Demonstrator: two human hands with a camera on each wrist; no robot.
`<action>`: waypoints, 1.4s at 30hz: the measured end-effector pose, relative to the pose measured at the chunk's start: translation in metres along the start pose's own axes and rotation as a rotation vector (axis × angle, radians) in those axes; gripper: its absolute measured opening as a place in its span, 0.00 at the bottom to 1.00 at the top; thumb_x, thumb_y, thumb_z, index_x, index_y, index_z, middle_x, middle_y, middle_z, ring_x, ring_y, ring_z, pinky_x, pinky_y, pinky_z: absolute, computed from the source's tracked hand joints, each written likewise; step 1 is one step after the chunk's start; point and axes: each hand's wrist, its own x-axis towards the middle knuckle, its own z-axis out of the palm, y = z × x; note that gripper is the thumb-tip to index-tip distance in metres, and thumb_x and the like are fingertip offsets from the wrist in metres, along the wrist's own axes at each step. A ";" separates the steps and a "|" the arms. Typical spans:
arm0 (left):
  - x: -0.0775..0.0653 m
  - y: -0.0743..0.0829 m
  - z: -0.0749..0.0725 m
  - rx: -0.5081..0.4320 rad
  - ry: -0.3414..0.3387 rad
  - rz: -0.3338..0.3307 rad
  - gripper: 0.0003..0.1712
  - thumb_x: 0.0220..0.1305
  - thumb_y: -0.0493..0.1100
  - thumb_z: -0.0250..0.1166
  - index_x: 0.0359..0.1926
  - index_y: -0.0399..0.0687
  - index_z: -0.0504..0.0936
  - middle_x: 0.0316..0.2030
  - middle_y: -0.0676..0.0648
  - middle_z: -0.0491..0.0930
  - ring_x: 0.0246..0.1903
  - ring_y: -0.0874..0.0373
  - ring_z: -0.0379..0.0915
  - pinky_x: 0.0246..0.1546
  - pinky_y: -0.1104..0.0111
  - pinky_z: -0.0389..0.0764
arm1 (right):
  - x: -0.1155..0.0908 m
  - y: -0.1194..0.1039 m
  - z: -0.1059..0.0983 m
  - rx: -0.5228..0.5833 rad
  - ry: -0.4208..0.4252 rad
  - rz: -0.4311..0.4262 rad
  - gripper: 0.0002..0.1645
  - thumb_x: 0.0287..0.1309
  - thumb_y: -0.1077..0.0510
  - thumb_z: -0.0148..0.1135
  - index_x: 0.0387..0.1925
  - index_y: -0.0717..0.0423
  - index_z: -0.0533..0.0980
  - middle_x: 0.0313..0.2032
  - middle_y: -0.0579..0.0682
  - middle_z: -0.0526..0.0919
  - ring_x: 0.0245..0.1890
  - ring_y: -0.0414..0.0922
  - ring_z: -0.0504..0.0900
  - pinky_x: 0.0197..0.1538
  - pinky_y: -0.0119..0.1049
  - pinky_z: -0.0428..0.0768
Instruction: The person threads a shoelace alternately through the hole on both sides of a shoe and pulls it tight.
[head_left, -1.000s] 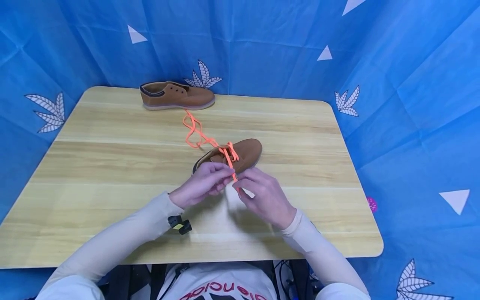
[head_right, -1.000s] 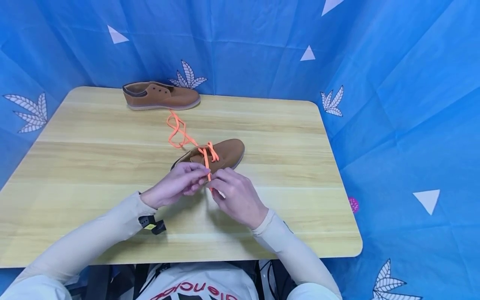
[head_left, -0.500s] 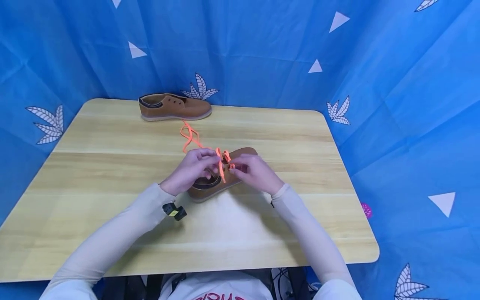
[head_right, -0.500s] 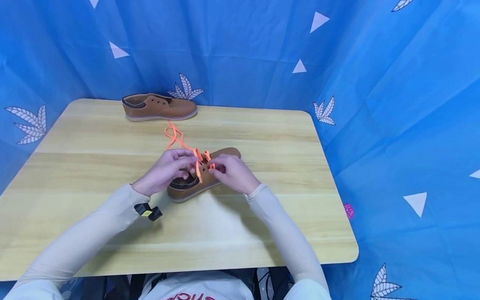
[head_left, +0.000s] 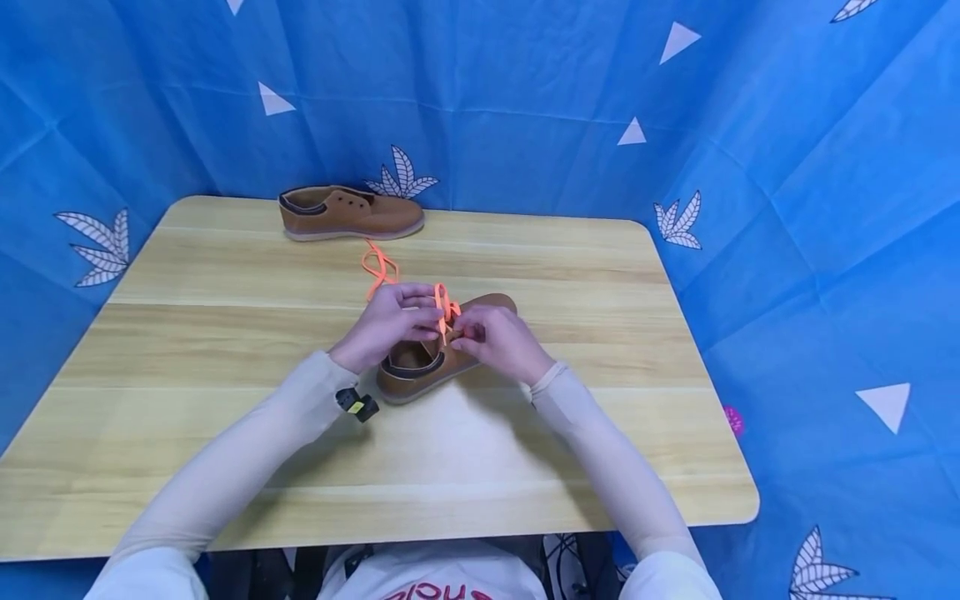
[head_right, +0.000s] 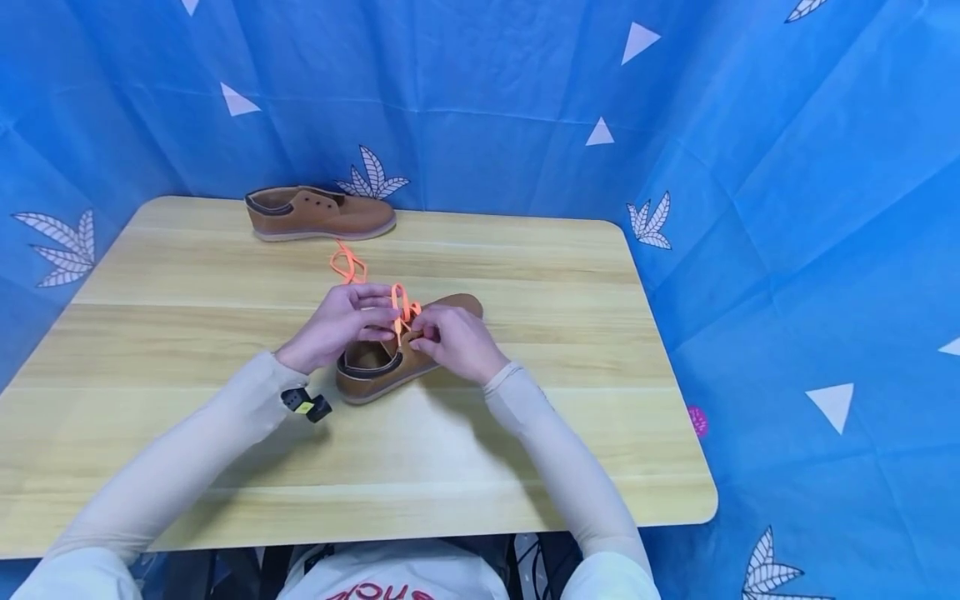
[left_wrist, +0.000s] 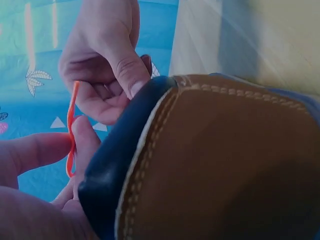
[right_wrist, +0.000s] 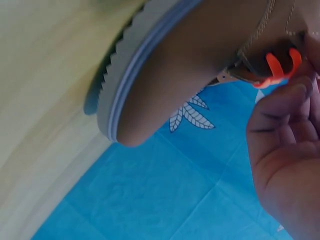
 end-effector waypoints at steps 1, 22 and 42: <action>0.000 0.001 0.000 -0.006 0.006 -0.006 0.26 0.65 0.33 0.64 0.63 0.36 0.73 0.56 0.31 0.78 0.31 0.61 0.86 0.37 0.70 0.86 | -0.001 -0.001 0.001 0.002 0.018 0.007 0.04 0.56 0.55 0.72 0.32 0.45 0.82 0.24 0.40 0.77 0.24 0.35 0.72 0.27 0.28 0.71; 0.002 0.004 0.005 0.555 0.090 0.176 0.22 0.62 0.36 0.66 0.58 0.45 0.76 0.44 0.44 0.81 0.38 0.51 0.85 0.35 0.64 0.86 | -0.018 -0.018 0.011 0.109 0.126 0.024 0.03 0.55 0.57 0.72 0.33 0.51 0.86 0.24 0.41 0.80 0.23 0.34 0.73 0.27 0.26 0.73; 0.002 0.000 0.004 0.569 0.099 0.207 0.17 0.56 0.37 0.73 0.45 0.43 0.80 0.39 0.44 0.83 0.37 0.53 0.85 0.44 0.62 0.86 | -0.018 -0.016 0.014 0.074 0.146 -0.005 0.02 0.56 0.57 0.71 0.32 0.51 0.85 0.26 0.41 0.82 0.24 0.34 0.74 0.29 0.26 0.74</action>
